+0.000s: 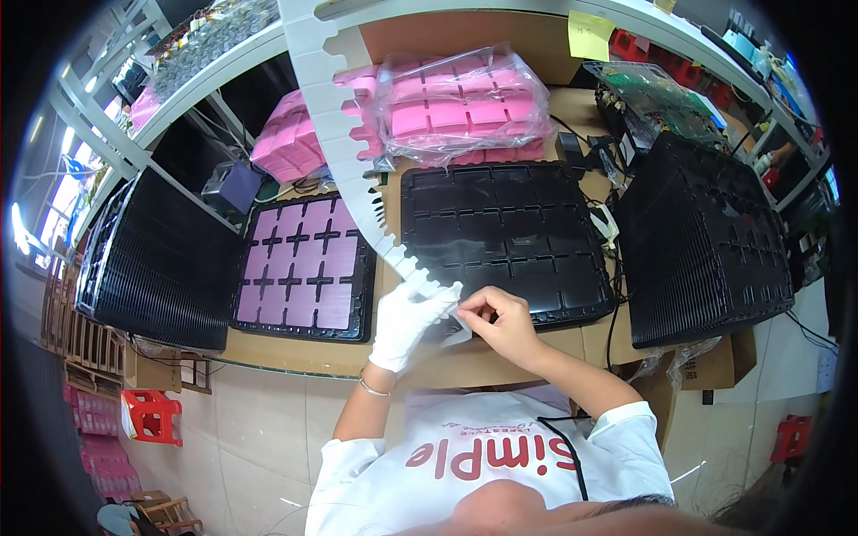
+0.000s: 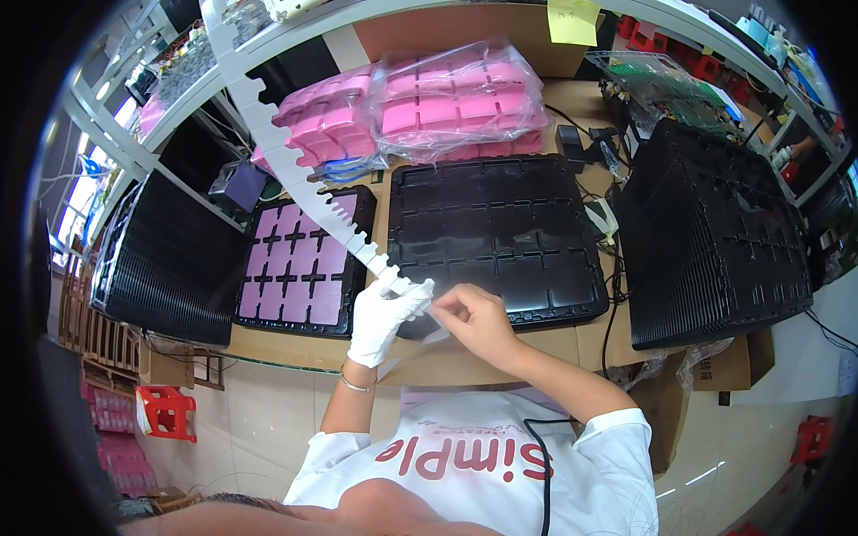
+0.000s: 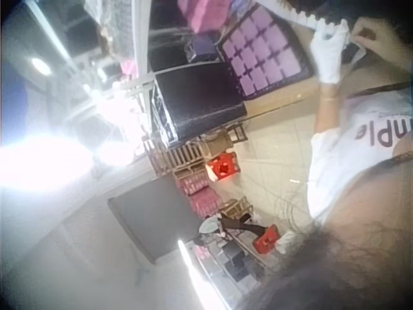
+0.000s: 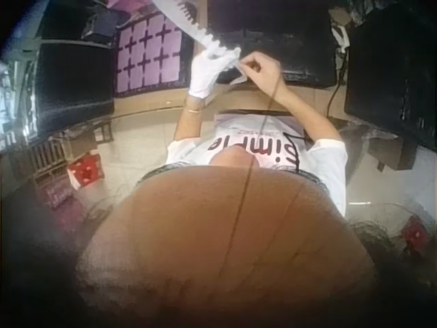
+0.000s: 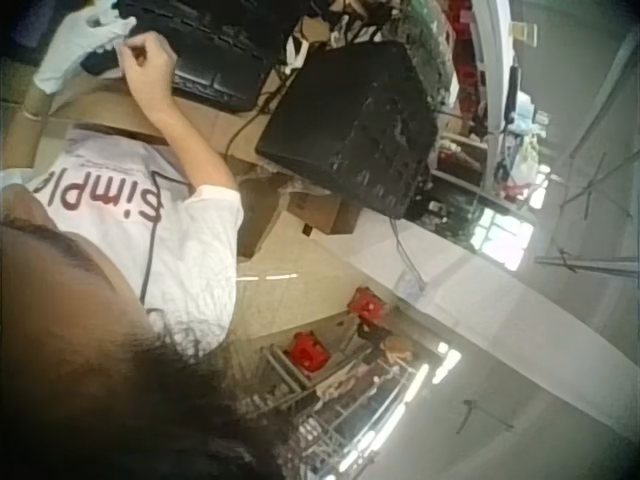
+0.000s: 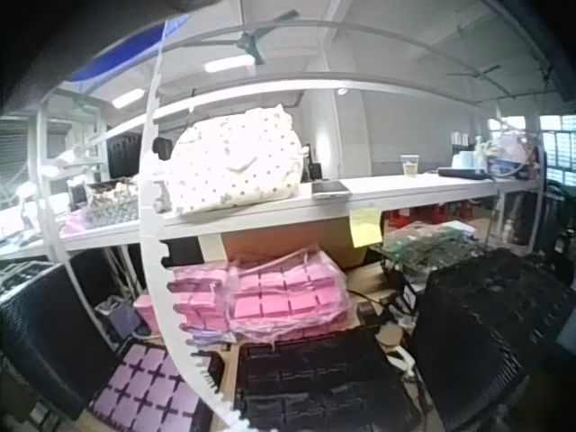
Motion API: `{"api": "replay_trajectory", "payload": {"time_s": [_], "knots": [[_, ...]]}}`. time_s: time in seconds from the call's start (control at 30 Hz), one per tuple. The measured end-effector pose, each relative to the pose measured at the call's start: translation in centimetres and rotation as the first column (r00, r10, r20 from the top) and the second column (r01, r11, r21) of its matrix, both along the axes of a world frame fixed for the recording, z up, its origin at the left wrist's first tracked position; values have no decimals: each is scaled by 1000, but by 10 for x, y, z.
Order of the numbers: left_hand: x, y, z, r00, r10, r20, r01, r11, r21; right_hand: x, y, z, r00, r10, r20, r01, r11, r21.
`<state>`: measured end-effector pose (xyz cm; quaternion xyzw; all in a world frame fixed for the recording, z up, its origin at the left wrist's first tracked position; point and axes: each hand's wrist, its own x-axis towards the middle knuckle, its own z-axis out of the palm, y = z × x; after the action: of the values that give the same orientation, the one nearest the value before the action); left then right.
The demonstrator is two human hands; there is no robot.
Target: The person places pink plastic inserts into black plastic trays. They then use a white plastic strip to wipe the surface of the black trays. The person repeats this process for multiple trays, handling them one at a time.
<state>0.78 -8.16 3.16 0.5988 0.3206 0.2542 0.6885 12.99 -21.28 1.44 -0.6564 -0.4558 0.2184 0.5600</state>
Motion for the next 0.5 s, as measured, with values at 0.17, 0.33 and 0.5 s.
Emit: {"api": "replay_trajectory", "payload": {"time_s": [0.17,0.33,0.5], "knots": [[7,7,6,990,132,49,-130,991,-45,9,19,8,691,-234,683,-131,890,437],[3,40,-8,969,240,61,-238,971,-38,49,73,21,850,-79,521,-84,956,282],[7,48,-19,982,184,42,-182,982,-60,148,199,-39,984,10,179,-3,999,-40]]}}
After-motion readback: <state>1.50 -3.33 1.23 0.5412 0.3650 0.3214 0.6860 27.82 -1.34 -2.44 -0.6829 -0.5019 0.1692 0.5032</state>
